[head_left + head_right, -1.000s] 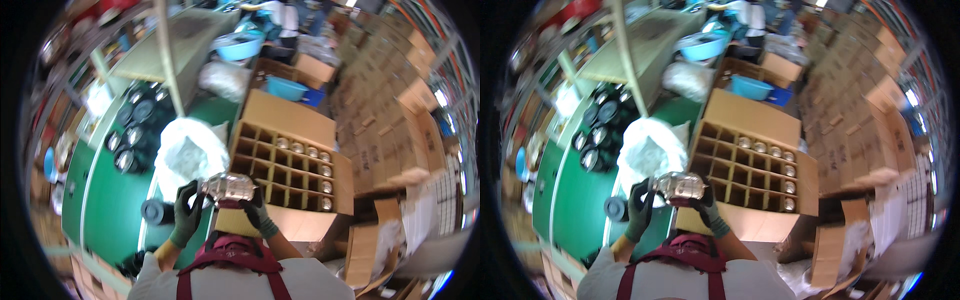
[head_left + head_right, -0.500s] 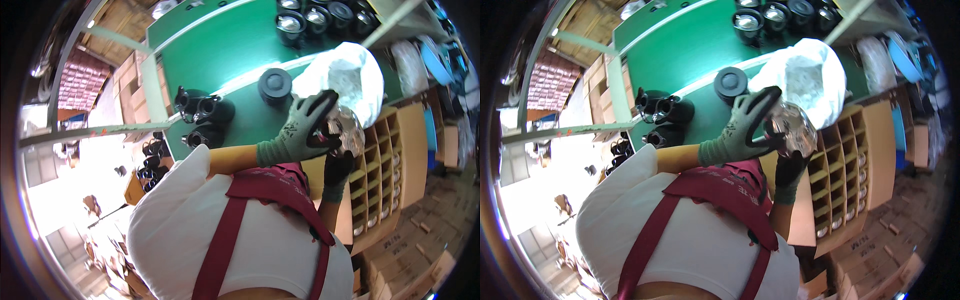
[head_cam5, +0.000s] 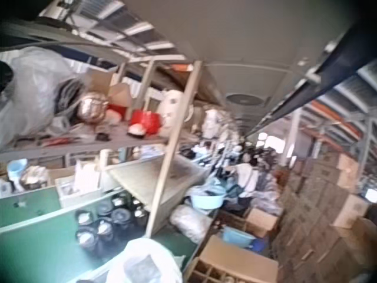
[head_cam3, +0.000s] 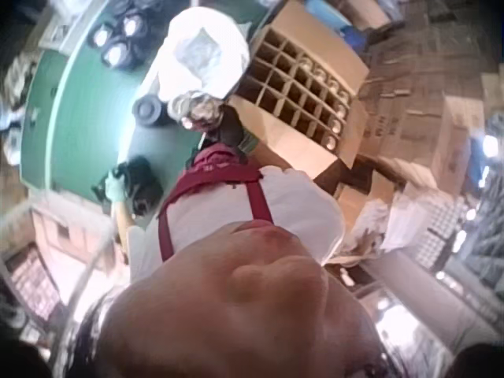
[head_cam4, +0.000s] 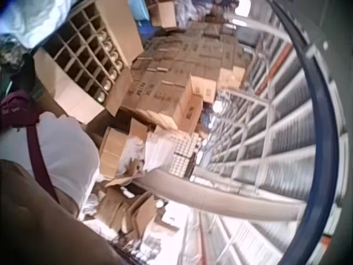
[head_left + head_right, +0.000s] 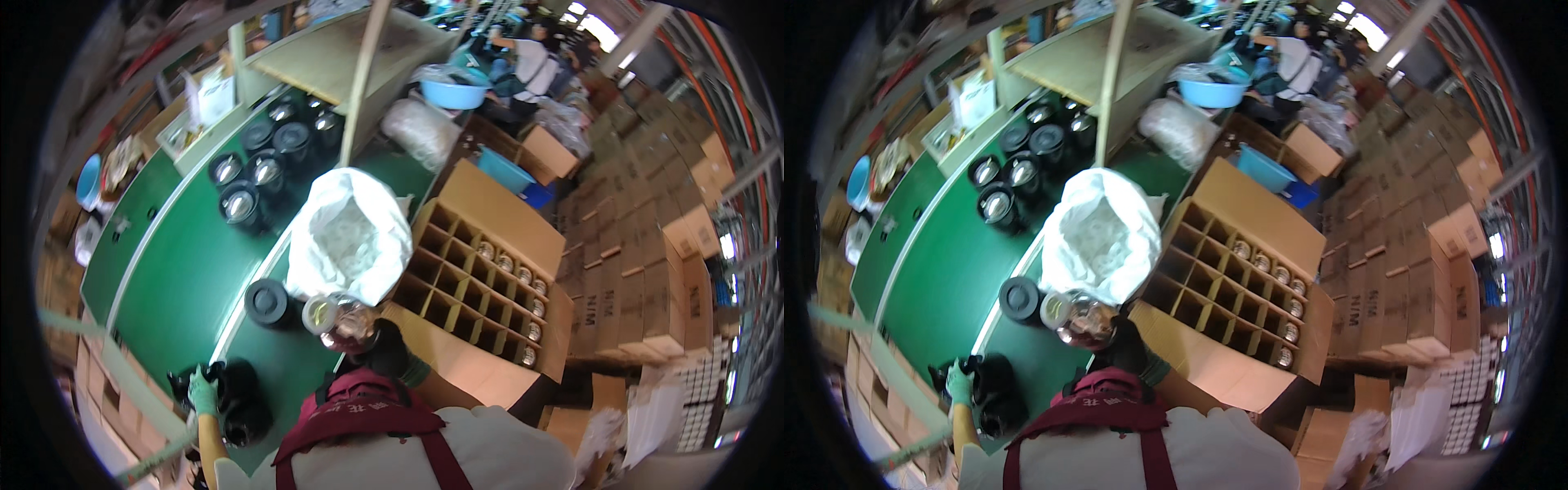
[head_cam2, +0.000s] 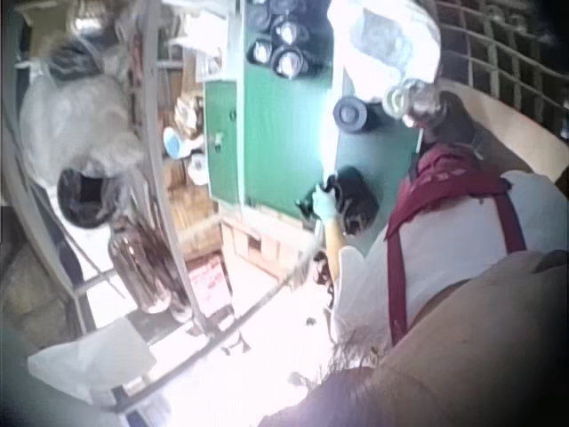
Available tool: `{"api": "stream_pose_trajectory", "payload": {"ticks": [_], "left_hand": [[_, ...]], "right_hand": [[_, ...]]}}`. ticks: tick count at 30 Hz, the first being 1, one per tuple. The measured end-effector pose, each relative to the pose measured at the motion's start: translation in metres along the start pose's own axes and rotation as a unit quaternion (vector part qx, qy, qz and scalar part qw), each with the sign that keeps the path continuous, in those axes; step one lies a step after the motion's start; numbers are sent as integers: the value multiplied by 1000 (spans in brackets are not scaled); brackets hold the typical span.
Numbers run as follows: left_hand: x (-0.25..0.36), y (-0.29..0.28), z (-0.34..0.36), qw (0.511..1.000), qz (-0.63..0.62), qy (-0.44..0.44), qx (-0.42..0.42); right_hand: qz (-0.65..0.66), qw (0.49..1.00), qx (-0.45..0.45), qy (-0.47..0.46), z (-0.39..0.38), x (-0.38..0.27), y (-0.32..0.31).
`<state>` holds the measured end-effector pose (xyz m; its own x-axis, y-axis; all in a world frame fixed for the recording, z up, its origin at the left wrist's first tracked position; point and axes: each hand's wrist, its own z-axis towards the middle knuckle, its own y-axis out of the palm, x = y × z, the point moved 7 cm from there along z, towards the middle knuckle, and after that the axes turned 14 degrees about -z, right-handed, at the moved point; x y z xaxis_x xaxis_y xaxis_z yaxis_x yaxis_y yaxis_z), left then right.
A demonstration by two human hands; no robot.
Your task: The person repeatedly picks up black teapots and silver foil-wrapped items from a green workbench, places them into a white bag, and then into a cardboard box with internal dividers. The person also moves a large flat board and continues the packing cycle.
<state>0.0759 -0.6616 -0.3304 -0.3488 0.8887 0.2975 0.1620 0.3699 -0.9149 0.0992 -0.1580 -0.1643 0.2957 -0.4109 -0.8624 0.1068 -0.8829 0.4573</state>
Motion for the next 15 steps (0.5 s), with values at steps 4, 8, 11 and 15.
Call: {"api": "stream_pose_trajectory", "payload": {"ticks": [4,8,11,15], "left_hand": [[24,-36,16,973,-219,73,1],[88,-106,-41,653,-723,20,-225],[126,-114,-52,793,-537,175,-229],[196,-95,-70,818,-460,242,-248]], "right_hand": [[90,996,-8,21,-1,38,-20],[33,997,-31,57,12,77,-37],[94,988,-75,97,9,89,-31],[-22,993,-107,34,15,68,5]]}}
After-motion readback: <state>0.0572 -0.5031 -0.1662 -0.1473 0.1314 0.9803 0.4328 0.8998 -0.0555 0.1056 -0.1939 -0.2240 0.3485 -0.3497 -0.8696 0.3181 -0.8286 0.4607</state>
